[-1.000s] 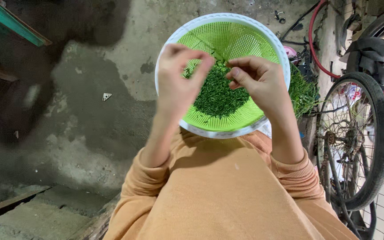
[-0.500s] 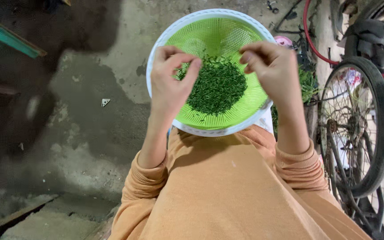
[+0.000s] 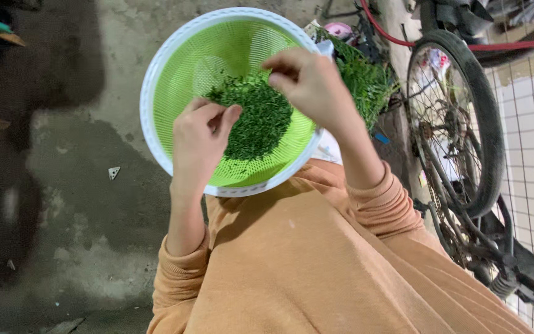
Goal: The person strips green leaves from stems by hand over a green colander. They repeatedly pick up stems, pull off the leaves into the colander, and discard the bare stems to the side.
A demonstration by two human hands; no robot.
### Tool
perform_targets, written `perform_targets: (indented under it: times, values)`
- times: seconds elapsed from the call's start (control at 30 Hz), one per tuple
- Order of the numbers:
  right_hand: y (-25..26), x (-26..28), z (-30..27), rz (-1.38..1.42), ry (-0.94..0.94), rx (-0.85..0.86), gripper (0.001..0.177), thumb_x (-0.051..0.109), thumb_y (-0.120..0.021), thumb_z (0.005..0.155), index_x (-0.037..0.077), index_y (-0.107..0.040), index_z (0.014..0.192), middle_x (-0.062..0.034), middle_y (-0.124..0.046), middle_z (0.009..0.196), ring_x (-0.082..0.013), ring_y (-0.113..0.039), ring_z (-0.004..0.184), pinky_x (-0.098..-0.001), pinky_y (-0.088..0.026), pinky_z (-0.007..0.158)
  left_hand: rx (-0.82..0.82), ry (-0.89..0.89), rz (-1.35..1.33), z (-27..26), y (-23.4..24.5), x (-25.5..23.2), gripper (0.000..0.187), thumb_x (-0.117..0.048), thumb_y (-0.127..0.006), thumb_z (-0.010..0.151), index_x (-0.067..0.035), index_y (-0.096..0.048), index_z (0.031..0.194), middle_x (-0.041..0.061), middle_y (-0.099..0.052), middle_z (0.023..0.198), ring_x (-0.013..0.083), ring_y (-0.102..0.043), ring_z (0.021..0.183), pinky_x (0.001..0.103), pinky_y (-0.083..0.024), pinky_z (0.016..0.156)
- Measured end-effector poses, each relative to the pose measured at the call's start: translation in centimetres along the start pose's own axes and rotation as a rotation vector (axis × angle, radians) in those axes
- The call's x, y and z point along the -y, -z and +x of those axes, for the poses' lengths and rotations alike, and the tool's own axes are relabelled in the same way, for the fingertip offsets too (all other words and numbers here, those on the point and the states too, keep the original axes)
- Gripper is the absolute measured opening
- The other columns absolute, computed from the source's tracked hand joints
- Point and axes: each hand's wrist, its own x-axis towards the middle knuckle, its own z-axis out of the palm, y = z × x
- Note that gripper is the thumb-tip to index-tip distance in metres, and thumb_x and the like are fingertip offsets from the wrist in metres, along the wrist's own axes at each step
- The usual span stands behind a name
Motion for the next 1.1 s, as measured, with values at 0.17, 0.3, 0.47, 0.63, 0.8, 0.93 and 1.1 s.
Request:
perform_targets:
  times: [0.17, 0.3, 0.47, 0.63, 0.8, 0.93, 1.1]
  values:
    - [6.3, -4.7, 0.3, -0.061, 0.008, -0.204, 0.02, 0.0, -0.075, 0.1, 0.004, -0.077, 0.119, -0.009, -0.078, 0.109, -0.0164, -0.075, 0.095, -0.0291, -0.062, 0.088, -0.063, -0.207, -0.028, 0.1, -0.4, -0.2, 0.02, -0.008, -0.075, 0.098, -0.001, -0.073, 0.117, 0.01, -0.071, 0.101, 0.0191, -0.069, 0.084, 0.032, -0.056, 0.072]
    - [12.3, -11.4, -1.9, 0.032, -0.119, -0.425, 0.029, -0.007, -0.074, 0.094, 0.003, -0.078, 0.12, -0.011, -0.079, 0.11, -0.0179, -0.078, 0.096, -0.0308, -0.066, 0.09, -0.008, -0.032, -0.183, 0.1, -1.5, -0.4, 0.019, -0.012, -0.072, 0.102, -0.004, -0.073, 0.12, 0.008, -0.073, 0.11, 0.0147, -0.073, 0.092, 0.026, -0.06, 0.072]
    - [16.6, -21.6, -6.5, -0.76, -0.149, -0.783, 0.035, 0.001, -0.081, 0.075, 0.001, -0.078, 0.11, -0.0124, -0.078, 0.099, -0.02, -0.078, 0.084, -0.0349, -0.063, 0.076, -0.011, -0.116, -0.08, 0.3, -2.6, 0.1, 0.021, -0.011, -0.072, 0.103, -0.002, -0.072, 0.122, 0.011, -0.068, 0.123, 0.0172, -0.072, 0.098, 0.028, -0.062, 0.076]
    - [16.0, -27.1, -7.8, -0.369, -0.319, -0.72, 0.034, -0.004, -0.077, 0.081, 0.0, -0.078, 0.115, -0.0123, -0.08, 0.103, -0.0201, -0.076, 0.088, -0.0334, -0.061, 0.074, 0.026, -0.103, -0.102, 0.3, -3.4, 0.2, 0.02, -0.01, -0.071, 0.103, -0.002, -0.071, 0.122, 0.011, -0.068, 0.124, 0.0172, -0.072, 0.097, 0.028, -0.062, 0.075]
    - [7.6, -27.3, -4.8, -0.079, -0.923, -0.43, 0.031, 0.005, -0.073, 0.083, 0.014, -0.074, 0.113, -0.0014, -0.079, 0.099, -0.0066, -0.075, 0.07, -0.0193, -0.058, 0.062, 0.034, -0.12, -0.111, 0.3, -3.4, 0.0, 0.02, -0.008, -0.071, 0.103, -0.001, -0.07, 0.121, 0.012, -0.068, 0.124, 0.0174, -0.072, 0.095, 0.027, -0.062, 0.075]
    - [1.6, -29.5, -4.1, -0.19, -0.873, -0.254, 0.027, 0.0, -0.07, 0.086, 0.008, -0.077, 0.11, -0.0097, -0.077, 0.101, -0.0171, -0.071, 0.08, -0.0243, -0.057, 0.067, 0.024, -0.104, -0.111, 0.5, -3.1, 0.0, 0.019, -0.007, -0.07, 0.103, -0.001, -0.07, 0.121, 0.012, -0.067, 0.123, 0.0184, -0.072, 0.095, 0.027, -0.062, 0.072]
    - [2.0, -31.9, -4.5, -0.467, -0.942, -0.692, 0.051, -0.019, -0.059, 0.067, 0.002, -0.073, 0.112, -0.0238, -0.062, 0.118, -0.0258, -0.067, 0.098, -0.0333, -0.057, 0.084, 0.022, -0.094, -0.094, 0.5, -3.0, 0.3, 0.019, -0.008, -0.07, 0.103, -0.001, -0.07, 0.121, 0.012, -0.068, 0.123, 0.0181, -0.072, 0.095, 0.027, -0.062, 0.074]
